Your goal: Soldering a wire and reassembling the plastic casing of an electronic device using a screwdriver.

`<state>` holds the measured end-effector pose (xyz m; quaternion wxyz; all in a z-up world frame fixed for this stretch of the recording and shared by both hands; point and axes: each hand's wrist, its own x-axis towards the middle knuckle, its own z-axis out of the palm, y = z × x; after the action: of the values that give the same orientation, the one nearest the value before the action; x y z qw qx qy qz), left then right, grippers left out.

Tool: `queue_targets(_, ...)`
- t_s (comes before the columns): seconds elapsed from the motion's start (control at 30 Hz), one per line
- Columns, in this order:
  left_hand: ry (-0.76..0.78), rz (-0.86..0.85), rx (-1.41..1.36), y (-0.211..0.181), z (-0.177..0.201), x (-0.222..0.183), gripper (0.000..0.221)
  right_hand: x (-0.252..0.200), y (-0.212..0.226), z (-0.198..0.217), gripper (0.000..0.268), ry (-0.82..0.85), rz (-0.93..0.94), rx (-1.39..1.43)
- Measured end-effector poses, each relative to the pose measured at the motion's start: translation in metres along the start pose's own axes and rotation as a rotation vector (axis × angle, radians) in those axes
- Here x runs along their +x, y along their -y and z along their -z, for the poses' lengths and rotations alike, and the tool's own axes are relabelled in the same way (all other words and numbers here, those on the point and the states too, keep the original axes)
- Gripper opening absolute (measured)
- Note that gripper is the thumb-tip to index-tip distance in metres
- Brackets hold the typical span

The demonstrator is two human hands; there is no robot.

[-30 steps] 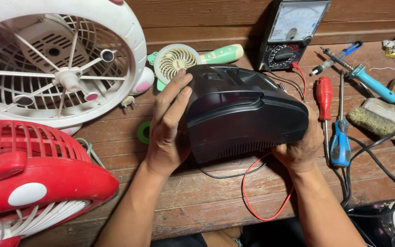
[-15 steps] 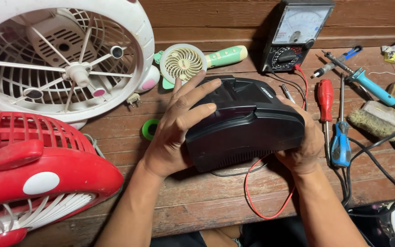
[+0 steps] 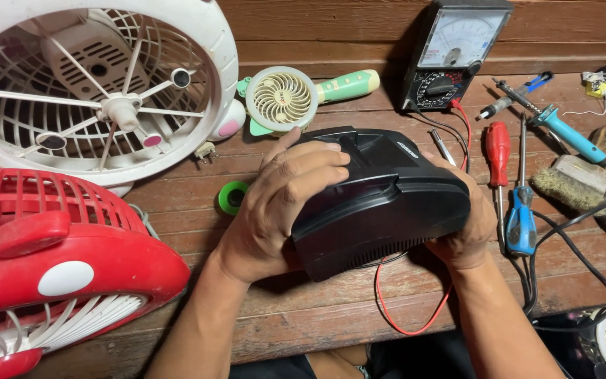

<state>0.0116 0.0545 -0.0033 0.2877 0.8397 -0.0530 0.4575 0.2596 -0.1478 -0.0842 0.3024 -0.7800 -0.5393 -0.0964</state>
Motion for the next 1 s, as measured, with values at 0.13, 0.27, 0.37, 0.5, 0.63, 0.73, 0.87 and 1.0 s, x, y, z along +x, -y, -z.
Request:
queue_targets(0.13, 0.131, -0.107, 0.021, 0.003, 0.008, -0.009, 0.026, 0.023, 0.031, 0.011, 0.022, -0.349, 0.565, 0.171)
queue_targets(0.27, 0.167, -0.14, 0.269, 0.005, 0.012, -0.018, 0.036, 0.022, 0.033, 0.017, 0.031, -0.353, 0.603, 0.189)
queue_targets(0.37, 0.166, -0.11, 0.301, 0.005, 0.009, -0.021, 0.039, 0.017, 0.033, 0.018, 0.041, -0.35, 0.574, 0.201)
queue_targets(0.5, 0.122, -0.106, 0.272, 0.003, 0.003, -0.02, 0.037, 0.018, 0.035, 0.019, 0.035, -0.382, 0.556, 0.177)
queue_targets(0.63, 0.137, -0.085, 0.209, 0.006, 0.005, -0.023, 0.044, 0.019, 0.03, 0.015, 0.04, -0.398, 0.586, 0.189)
queue_targets(0.73, 0.171, -0.062, 0.12, 0.008, 0.008, -0.025, 0.07, 0.02, 0.03, 0.015, 0.034, -0.362, 0.588, 0.238)
queue_targets(0.87, 0.203, -0.041, 0.117, 0.006, 0.006, -0.024, 0.064, 0.02, 0.03, 0.015, 0.03, -0.353, 0.591, 0.233)
queue_targets(1.0, 0.189, -0.024, 0.188, 0.005, 0.002, -0.026, 0.053, 0.023, 0.034, 0.017, 0.036, -0.341, 0.599, 0.236)
